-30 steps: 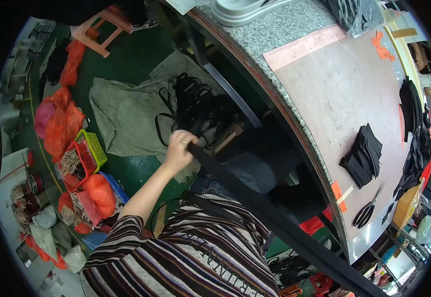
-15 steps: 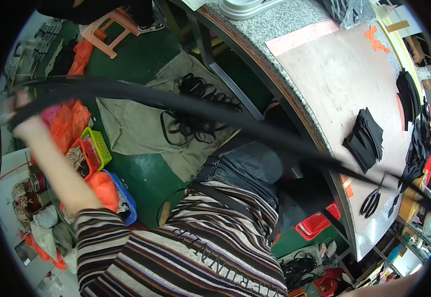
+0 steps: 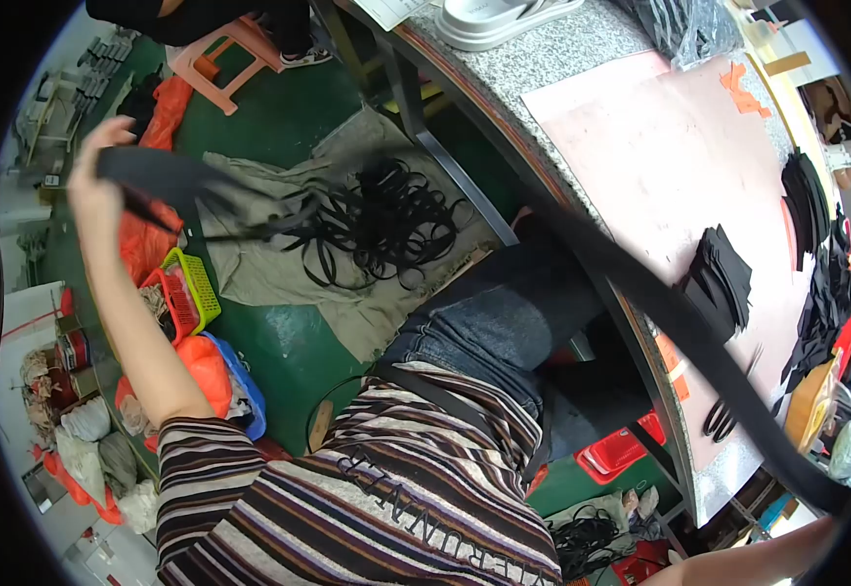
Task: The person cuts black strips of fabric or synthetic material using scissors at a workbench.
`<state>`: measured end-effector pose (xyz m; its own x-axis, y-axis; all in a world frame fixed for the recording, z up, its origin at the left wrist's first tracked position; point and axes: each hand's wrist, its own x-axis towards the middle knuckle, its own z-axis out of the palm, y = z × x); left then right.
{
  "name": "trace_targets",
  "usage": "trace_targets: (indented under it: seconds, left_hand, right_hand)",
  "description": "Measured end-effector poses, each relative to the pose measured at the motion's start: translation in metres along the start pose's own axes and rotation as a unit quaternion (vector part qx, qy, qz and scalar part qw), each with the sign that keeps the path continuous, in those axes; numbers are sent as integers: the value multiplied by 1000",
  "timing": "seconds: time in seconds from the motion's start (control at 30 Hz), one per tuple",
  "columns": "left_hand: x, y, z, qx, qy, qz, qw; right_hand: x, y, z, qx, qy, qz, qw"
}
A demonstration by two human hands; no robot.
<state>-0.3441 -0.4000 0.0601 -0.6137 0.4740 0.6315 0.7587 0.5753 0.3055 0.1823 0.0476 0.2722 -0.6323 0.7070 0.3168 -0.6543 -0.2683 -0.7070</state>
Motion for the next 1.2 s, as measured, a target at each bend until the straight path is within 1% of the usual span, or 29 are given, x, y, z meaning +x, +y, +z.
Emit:
trace_targets:
  seconds: [0.03,0.07,0.1,0.13,0.17,0.2,0.27,0.3,0.33,0.37,0.4,0.47,0.5,0.57,0.63,0.7,0.73,0.77,0.8,0.83,0.87,0.93,0.97,1.03,1.07,1.1,1.13,1.17,1.2]
  left_hand:
    - [-11,10,21,84,-41,30,995]
    - [-21,23,37,-16,-150,-101,983]
    - [-30,39,52,-114,-252,-230,933]
    - [-38,59,68,-150,-252,-188,937]
    - [-43,83,84,-186,-251,-147,939]
    - [-46,112,94,-232,-258,-130,929]
    - [-57,152,129,-401,-241,54,882]
    - [-66,178,135,-445,-254,76,855]
    - [-73,208,139,-477,-228,110,841]
    - [-78,229,139,-390,-208,174,880]
    - [-82,243,141,-421,-174,153,877]
    - [-86,232,144,-418,-189,98,883]
    - [-94,215,150,-432,-206,74,875]
    - [-140,185,169,-496,-272,-28,824]
    - [-191,138,180,-439,-320,-96,834]
    - [-269,75,193,-257,-423,-151,856]
    - [-305,42,185,-226,-444,-195,845]
    - [-358,16,179,-164,-419,-228,863]
    - [-403,-7,167,-96,-495,-248,827]
    - [-431,-13,150,-31,-535,-256,805]
    - [-455,-12,134,26,-589,-265,763]
    - [-478,0,119,81,-726,-263,630]
    - [-477,1,125,38,-809,-267,522]
    - [-467,12,152,-102,-843,-346,398]
    - [-463,20,168,-198,-797,-422,384]
    - [-454,29,188,-237,-769,-399,439]
    - [-417,34,210,-256,-772,-357,460]
    - [-405,34,240,-258,-777,-352,453]
    - [-445,27,267,-392,-658,-316,560]
  right_hand:
    - [0,10,-2,-68,-58,53,995]
    - [-7,17,-6,-188,-68,69,977]
    - [-13,23,-11,-304,-81,83,945]
    - [-34,46,-25,-395,-42,42,917]
    - [-40,79,-21,-434,-45,88,895]
    - [-31,121,-9,-437,-85,195,874]
    - [-13,210,16,-437,-139,353,816]
    - [-8,251,30,-434,-157,400,792]
    - [-4,286,41,-445,-167,421,772]
    - [-6,308,32,-436,-198,437,761]
    - [-9,331,23,-426,-228,453,749]
    - [-4,335,24,-391,-217,531,719]
    - [20,325,26,-493,-337,559,575]
    - [36,307,6,-430,-452,525,579]
    - [65,273,-11,-355,-415,532,647]
    - [90,249,-22,-344,-361,521,693]
    - [101,242,-26,-343,-341,510,712]
    - [110,237,-27,-340,-325,496,731]
    - [119,234,-28,-332,-317,480,748]
    - [127,232,-29,-317,-317,466,763]
    - [134,230,-28,-298,-317,451,779]
    - [147,229,-26,-252,-337,428,800]
    - [150,233,-26,-218,-351,418,809]
    - [156,242,-24,-168,-394,405,808]
    - [153,249,-24,-136,-420,404,801]
    - [150,260,-25,-109,-453,404,787]
    - [145,275,-24,-85,-487,405,769]
    - [138,297,-15,-97,-516,407,748]
    - [135,317,4,-208,-534,371,730]
